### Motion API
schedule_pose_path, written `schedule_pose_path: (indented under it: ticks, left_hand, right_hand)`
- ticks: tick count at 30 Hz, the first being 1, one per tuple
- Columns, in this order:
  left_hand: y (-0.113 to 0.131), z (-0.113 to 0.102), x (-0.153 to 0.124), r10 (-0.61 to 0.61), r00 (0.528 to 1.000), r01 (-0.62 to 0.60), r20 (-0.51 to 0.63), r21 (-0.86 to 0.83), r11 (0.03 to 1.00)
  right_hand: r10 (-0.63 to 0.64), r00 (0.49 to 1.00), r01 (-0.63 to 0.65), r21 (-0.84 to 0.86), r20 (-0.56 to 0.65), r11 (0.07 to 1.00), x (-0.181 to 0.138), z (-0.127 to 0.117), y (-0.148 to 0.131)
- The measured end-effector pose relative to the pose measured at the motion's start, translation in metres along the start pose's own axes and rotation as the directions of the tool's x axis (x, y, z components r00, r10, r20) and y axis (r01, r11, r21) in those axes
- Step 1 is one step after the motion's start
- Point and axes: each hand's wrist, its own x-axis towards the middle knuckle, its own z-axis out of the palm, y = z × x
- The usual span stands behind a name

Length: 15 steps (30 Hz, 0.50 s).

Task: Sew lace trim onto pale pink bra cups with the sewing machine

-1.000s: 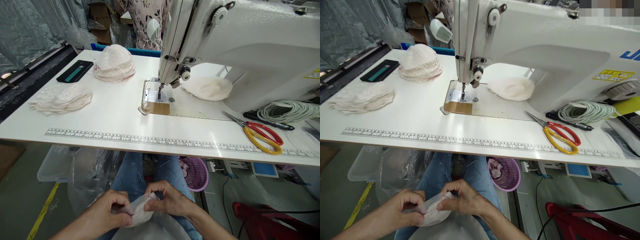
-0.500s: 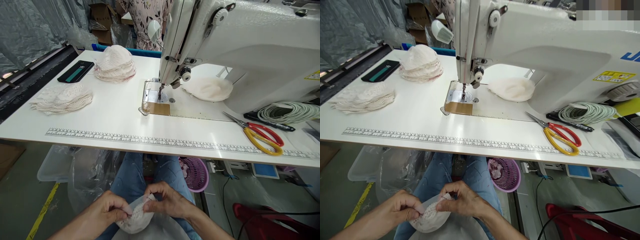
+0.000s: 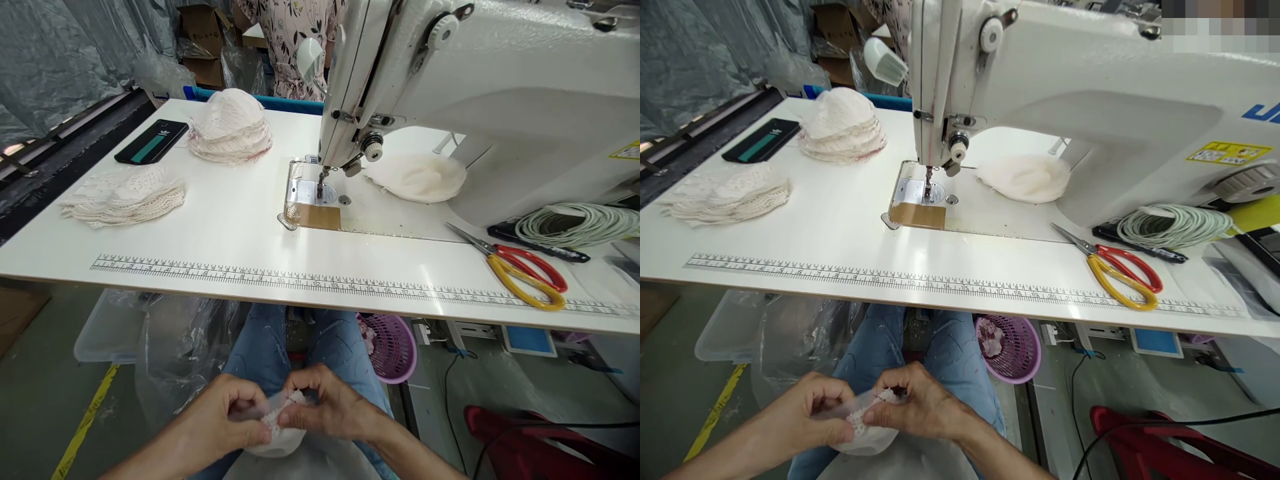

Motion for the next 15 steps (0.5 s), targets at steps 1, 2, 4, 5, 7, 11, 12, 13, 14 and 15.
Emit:
schedule_pose_path:
  ticks: [1, 2, 4, 5, 7, 11, 12, 13, 14, 15]
  left_hand:
    - [-0.0012, 0.0014, 0.0017, -0.001, 1.0, 0.002, -0.022, 0.019, 1.0]
    - [-0.0023, 0.0023, 0.0028, -0.002, 0.999, 0.003, -0.035, 0.028, 1.0]
    - [-0.004, 0.0027, 0.0034, -0.014, 0.999, 0.014, -0.034, 0.023, 1.0]
    - [-0.0046, 0.0024, 0.0033, -0.02, 0.999, 0.021, -0.031, 0.021, 1.0]
    - [-0.0053, 0.0015, 0.0028, -0.03, 0.999, 0.031, -0.029, 0.031, 0.999]
    - [-0.006, 0.0013, 0.0021, -0.015, 0.998, 0.02, -0.053, 0.093, 0.995]
    - [-0.0057, 0.0018, 0.0019, -0.011, 0.998, 0.017, -0.058, 0.104, 0.994]
    - [-0.0052, 0.0024, 0.0017, -0.013, 0.998, 0.019, -0.059, 0.109, 0.994]
    - [-0.0045, 0.0031, 0.0015, -0.02, 0.998, 0.026, -0.055, 0.108, 0.994]
    - [-0.0036, 0.0038, 0.0013, -0.032, 0.998, 0.037, -0.052, 0.105, 0.994]
  right_hand:
    - [-0.006, 1.0, 0.006, -0.008, -0.001, 1.0, -0.0004, -0.0004, -0.0005]
    - [-0.014, 1.0, 0.014, -0.012, 0.003, 1.0, -0.001, -0.0011, -0.0009]
    - [-0.034, 0.999, 0.034, -0.017, 0.014, 0.999, -0.0021, -0.0031, -0.0013]
    - [-0.043, 0.999, 0.044, -0.017, 0.024, 0.999, -0.0025, -0.0041, -0.0013]
    - [-0.052, 0.997, 0.053, -0.017, 0.049, 0.998, -0.003, -0.0053, -0.0012]
    - [-0.039, 0.997, 0.039, 0.0, 0.061, 0.999, -0.0019, -0.0042, -0.0015]
    - [-0.035, 0.998, 0.035, 0.007, 0.052, 0.999, -0.0014, -0.0035, -0.0016]
    - [-0.032, 0.999, 0.031, 0.017, 0.044, 0.999, -0.001, -0.0029, -0.0015]
    - [-0.03, 0.999, 0.029, 0.028, 0.038, 0.999, -0.0007, -0.0023, -0.0012]
    - [-0.025, 0.999, 0.023, 0.037, 0.033, 0.999, -0.0005, -0.0019, -0.0006]
